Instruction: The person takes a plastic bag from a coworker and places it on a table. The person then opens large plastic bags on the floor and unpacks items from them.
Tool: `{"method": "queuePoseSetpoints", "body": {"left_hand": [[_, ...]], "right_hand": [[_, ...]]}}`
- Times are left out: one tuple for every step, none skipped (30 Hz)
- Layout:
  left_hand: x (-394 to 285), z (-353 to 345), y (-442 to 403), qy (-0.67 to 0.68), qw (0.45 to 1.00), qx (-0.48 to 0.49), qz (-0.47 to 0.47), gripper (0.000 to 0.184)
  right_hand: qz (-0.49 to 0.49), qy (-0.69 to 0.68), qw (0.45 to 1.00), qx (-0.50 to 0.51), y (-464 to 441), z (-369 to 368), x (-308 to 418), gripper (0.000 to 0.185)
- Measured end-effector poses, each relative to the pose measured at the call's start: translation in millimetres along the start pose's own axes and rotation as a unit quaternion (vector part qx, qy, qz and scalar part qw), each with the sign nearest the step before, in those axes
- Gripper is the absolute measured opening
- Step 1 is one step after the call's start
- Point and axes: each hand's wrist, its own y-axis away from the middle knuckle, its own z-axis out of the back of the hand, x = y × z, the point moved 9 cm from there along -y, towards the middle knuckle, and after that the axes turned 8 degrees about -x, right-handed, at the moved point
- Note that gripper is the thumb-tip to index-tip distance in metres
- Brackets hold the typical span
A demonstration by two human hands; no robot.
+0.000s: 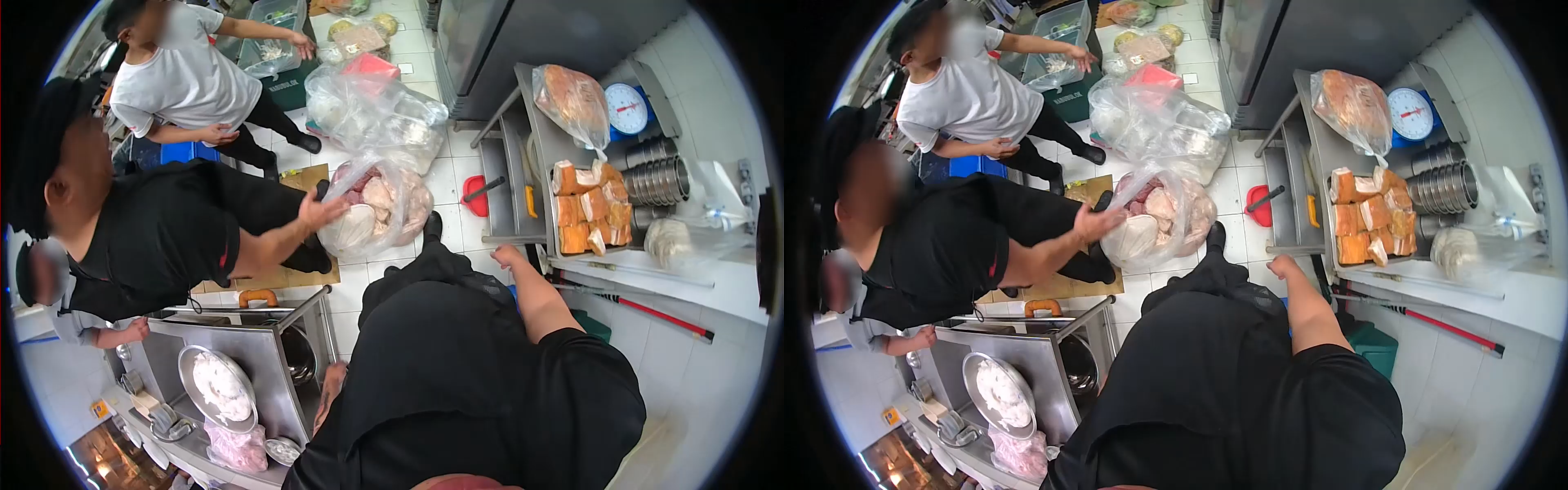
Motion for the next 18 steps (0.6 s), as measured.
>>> {"method": "queuePoseSetpoints", "body": {"left_hand": [[16.9, -10.8, 4.9, -0.010, 1.000, 0.024, 0.013, 0.041], [30.5, -19.3, 7.4, -0.009, 0.999, 0.034, 0.019, 0.042], [41.0, -25.2, 8.7, -0.003, 0.999, 0.038, 0.022, 0.043], [43.2, -27.3, 10.3, 0.006, 0.999, 0.037, 0.021, 0.043], [42.7, -27.9, 9.9, 0.018, 0.999, 0.028, 0.013, 0.044], [37.7, -26.8, 5.0, 0.030, 0.999, 0.014, 0.001, 0.045], [30.4, -24.8, -1.6, 0.046, 0.999, -0.001, -0.012, 0.046], [21.6, -21.9, -10.6, 0.064, 0.997, -0.017, -0.029, 0.047], [10.3, -16.7, -21.2, 0.083, 0.994, -0.040, -0.051, 0.048], [-5.0, -11.4, -33.3, 0.105, 0.989, -0.065, -0.077, 0.049], [-22.8, -2.5, -45.4, 0.126, 0.982, -0.093, -0.102, 0.050], [-43.6, 6.5, -55.0, 0.145, 0.974, -0.118, -0.125, 0.051], [-68.7, 14.5, -53.9, 0.148, 0.974, -0.121, -0.125, 0.051], [-99.3, 33.8, -40.9, 0.189, 0.963, -0.147, -0.121, 0.051], [-125.6, 51.6, -24.6, 0.231, 0.950, -0.173, -0.117, 0.051], [-148.1, 61.8, -10.1, 0.233, 0.949, -0.177, -0.118, 0.051], [-166.3, 72.6, 3.5, 0.213, 0.950, -0.197, -0.111, 0.050], [-177.6, 77.7, 9.5, 0.193, 0.951, -0.217, -0.104, 0.049]], "right_hand": [[-0.001, -0.004, 1.000, -0.010, -4.4, -4.8, -12.9, 0.050], [0.000, -0.008, 1.000, -0.020, -8.8, -7.0, -21.4, 0.050], [0.000, -0.008, 1.000, -0.021, -15.2, -9.3, -27.8, 0.050], [-0.009, -0.015, 1.000, -0.011, -19.7, -11.5, -31.5, 0.045], [-0.017, -0.022, 1.000, 0.000, -24.2, -15.3, -32.7, 0.042], [-0.013, -0.019, 1.000, 0.001, -30.0, -18.0, -30.3, 0.042], [-0.004, -0.002, 1.000, 0.002, -31.8, -17.5, -21.9, 0.041], [0.006, 0.015, 1.000, 0.002, -32.5, -14.6, -10.9, 0.042], [0.011, 0.017, 1.000, 0.002, -36.4, -12.2, 4.2, 0.042], [0.024, 0.056, 0.998, 0.009, -39.4, -9.6, 26.8, 0.043], [0.037, 0.094, 0.995, 0.014, -44.5, -5.5, 48.0, 0.045], [0.082, 0.110, 0.991, 0.004, -58.5, -4.6, 72.1, 0.046], [0.127, 0.124, 0.984, -0.005, -72.6, -3.2, 96.6, 0.048], [0.154, 0.124, 0.980, -0.003, -79.7, 2.8, 122.4, 0.047], [0.180, 0.124, 0.976, -0.002, -84.4, 8.9, 149.9, 0.047], [0.233, 0.135, 0.962, -0.042, -87.1, 21.2, 179.8, 0.046], [0.284, 0.144, 0.944, -0.081, -86.0, 32.1, 207.3, 0.045], [0.286, 0.096, 0.948, -0.098, -76.4, 48.6, 227.1, 0.045]]}}
